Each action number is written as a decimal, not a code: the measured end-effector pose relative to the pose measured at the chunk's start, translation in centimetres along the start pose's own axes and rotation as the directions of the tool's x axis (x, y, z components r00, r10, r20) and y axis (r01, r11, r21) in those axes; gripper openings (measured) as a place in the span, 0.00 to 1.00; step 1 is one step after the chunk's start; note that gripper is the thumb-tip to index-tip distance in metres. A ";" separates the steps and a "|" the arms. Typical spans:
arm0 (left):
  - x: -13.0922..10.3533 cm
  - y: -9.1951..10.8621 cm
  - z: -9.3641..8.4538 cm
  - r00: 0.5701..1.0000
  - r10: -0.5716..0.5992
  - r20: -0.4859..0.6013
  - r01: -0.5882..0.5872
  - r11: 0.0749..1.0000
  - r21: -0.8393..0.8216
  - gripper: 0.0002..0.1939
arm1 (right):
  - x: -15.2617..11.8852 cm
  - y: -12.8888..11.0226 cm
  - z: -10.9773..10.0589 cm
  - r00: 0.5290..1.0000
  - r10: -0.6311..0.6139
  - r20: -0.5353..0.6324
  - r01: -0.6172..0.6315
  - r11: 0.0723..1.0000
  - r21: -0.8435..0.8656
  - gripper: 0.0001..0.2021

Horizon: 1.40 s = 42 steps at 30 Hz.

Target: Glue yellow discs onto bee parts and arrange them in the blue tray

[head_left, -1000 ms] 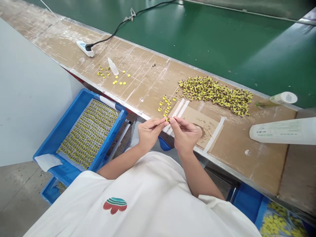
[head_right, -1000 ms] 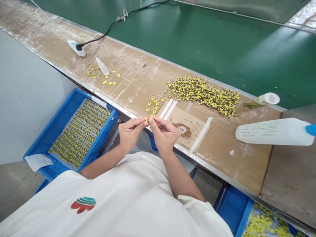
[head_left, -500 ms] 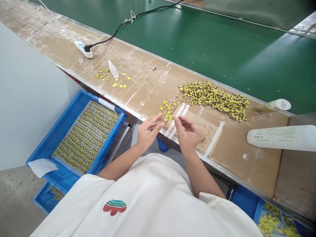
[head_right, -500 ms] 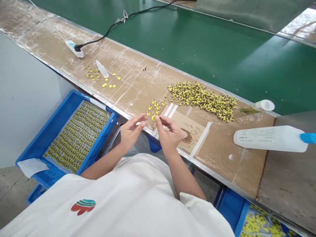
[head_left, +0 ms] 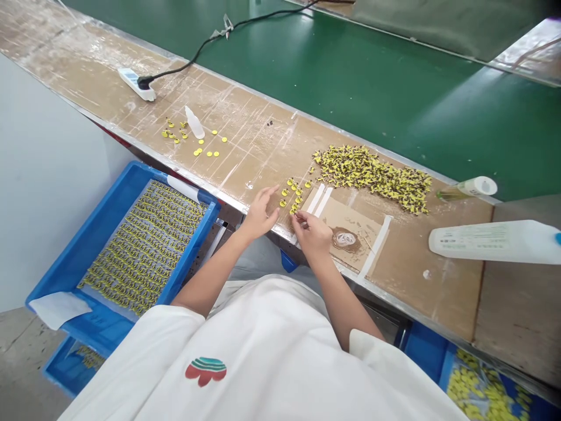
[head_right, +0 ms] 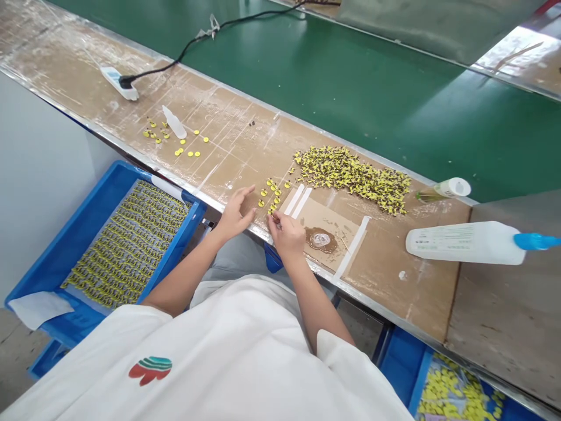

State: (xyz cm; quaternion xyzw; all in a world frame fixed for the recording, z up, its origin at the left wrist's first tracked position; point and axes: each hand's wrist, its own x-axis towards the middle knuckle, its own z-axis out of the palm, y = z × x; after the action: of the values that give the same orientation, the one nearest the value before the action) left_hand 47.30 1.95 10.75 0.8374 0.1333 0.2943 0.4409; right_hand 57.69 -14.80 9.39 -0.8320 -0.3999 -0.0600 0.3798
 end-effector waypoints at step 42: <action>2.2 -4.6 2.0 0.991 -0.120 0.063 0.134 0.940 -0.314 0.38 | 8.4 1.1 3.3 0.981 0.050 0.185 -0.067 0.994 0.086 0.41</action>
State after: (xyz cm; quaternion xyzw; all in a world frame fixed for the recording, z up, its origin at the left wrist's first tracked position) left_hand 50.43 4.34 6.94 0.7513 0.1282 0.2649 0.5908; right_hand 63.49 -7.78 9.78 -0.8271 -0.4107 0.0464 0.3808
